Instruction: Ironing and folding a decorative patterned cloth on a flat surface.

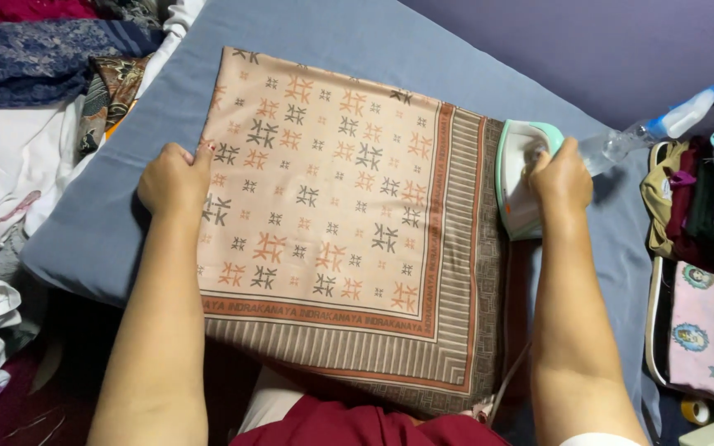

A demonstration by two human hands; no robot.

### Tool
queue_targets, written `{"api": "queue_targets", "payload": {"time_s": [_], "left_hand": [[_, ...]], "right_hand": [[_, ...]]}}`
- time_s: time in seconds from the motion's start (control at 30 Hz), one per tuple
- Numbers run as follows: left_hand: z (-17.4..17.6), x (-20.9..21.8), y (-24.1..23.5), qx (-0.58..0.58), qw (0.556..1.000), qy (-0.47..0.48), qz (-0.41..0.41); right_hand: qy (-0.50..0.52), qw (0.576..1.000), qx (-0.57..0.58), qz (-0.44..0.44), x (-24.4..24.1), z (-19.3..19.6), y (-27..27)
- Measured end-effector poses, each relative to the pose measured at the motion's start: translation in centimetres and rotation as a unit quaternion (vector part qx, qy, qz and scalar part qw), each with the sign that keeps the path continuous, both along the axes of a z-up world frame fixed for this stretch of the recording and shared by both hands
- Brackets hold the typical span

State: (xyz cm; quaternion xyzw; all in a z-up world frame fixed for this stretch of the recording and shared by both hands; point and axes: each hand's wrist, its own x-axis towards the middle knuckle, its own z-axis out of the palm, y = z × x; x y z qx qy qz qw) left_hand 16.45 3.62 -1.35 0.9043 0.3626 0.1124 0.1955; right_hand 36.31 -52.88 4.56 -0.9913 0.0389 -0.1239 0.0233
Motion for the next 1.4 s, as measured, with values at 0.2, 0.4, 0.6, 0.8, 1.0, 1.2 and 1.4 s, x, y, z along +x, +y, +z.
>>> {"api": "queue_targets", "payload": {"time_s": [0.2,0.4,0.6,0.8,1.0,1.2,1.4], "left_hand": [[0.3,-4.5,-1.2,0.015,0.996,0.081,-0.039],[-1.4,-6.8,-2.1,0.06,0.997,-0.034,-0.043],[-2.2,-7.1,-2.0,0.095,0.991,-0.073,-0.052],[-2.2,-7.1,-1.9,0.109,0.991,-0.061,-0.043],[-2.5,-7.1,-1.8,0.105,0.99,-0.081,-0.054],[-1.5,-7.5,-1.1,0.047,0.996,-0.054,-0.056],[-1.2,-10.4,-0.8,-0.019,0.998,0.015,-0.058]], "right_hand": [[-0.016,0.99,0.062,0.129,-7.2,2.2,9.9],[0.067,0.938,0.061,0.334,-16.2,2.2,23.0],[0.077,0.946,0.05,0.31,-16.3,2.6,20.4],[0.041,0.994,0.038,0.097,-14.9,2.8,5.5],[0.015,0.999,-0.008,-0.044,-15.6,1.3,-8.9],[-0.009,0.996,-0.007,-0.089,-16.4,-0.2,-17.6],[-0.323,0.928,0.179,0.05,-19.1,-2.4,-18.5]]}}
